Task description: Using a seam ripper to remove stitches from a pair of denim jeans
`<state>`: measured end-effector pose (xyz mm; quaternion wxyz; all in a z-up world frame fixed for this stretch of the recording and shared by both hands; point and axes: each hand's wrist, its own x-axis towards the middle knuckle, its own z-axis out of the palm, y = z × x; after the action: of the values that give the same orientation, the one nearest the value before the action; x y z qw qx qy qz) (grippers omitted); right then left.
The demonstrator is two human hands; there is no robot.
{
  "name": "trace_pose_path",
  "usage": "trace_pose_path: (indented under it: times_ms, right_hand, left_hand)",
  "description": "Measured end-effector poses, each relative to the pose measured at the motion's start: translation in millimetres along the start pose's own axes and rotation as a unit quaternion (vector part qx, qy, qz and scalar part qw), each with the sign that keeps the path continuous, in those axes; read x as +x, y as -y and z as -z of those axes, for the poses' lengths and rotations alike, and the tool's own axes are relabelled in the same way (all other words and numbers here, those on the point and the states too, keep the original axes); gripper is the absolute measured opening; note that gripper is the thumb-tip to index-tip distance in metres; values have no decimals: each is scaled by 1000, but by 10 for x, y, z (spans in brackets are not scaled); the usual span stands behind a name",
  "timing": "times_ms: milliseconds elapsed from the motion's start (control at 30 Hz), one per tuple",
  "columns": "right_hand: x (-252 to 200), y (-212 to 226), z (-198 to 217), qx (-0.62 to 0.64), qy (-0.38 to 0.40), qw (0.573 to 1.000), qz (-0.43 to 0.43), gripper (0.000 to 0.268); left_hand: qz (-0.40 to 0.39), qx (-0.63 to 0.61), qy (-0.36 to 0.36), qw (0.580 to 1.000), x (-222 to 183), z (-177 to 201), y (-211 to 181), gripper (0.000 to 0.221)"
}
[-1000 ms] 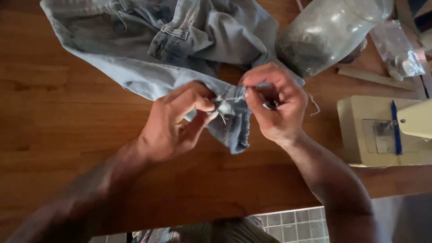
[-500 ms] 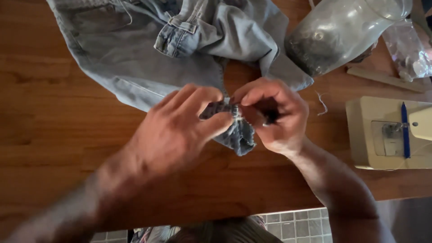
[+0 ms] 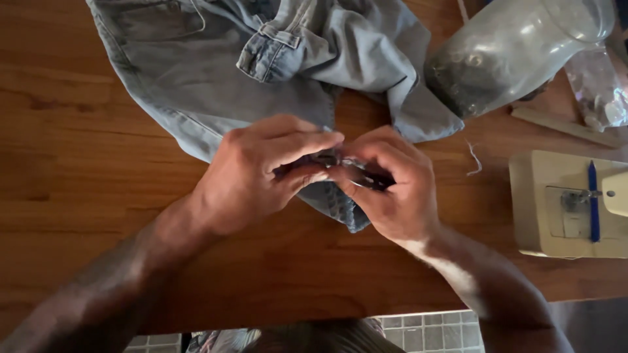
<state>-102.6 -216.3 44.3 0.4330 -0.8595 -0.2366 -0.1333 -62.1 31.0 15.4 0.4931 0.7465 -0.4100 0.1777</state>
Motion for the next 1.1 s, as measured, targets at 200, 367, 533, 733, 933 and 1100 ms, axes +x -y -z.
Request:
trace_pose_path:
  times_ms: [200, 367, 533, 733, 933, 1100]
  right_hand:
    - [-207, -503, -177, -180, -135, 953, 204, 12]
    - [-178, -56, -197, -98, -114, 963, 224, 32]
    - [-226, -36, -251, -33, -98, 972, 209, 10]
    - [-190, -52, -99, -13, -30, 982, 187, 16]
    - [-59, 341, 307, 88, 169, 980, -49, 45]
    - [-114, 380, 305, -116, 104, 987, 40, 37]
  left_hand:
    - [-19, 107, 11, 994, 38, 117, -10, 49]
    - [54, 89, 2, 995, 120, 221, -423, 29]
    - [131, -68, 3, 989, 144, 191, -465, 56]
    - [127, -190, -36, 973, 45, 107, -285, 60]
    - [69, -62, -73, 993, -25, 135, -162, 69]
    - [31, -31, -54, 998, 11, 189, -271, 71]
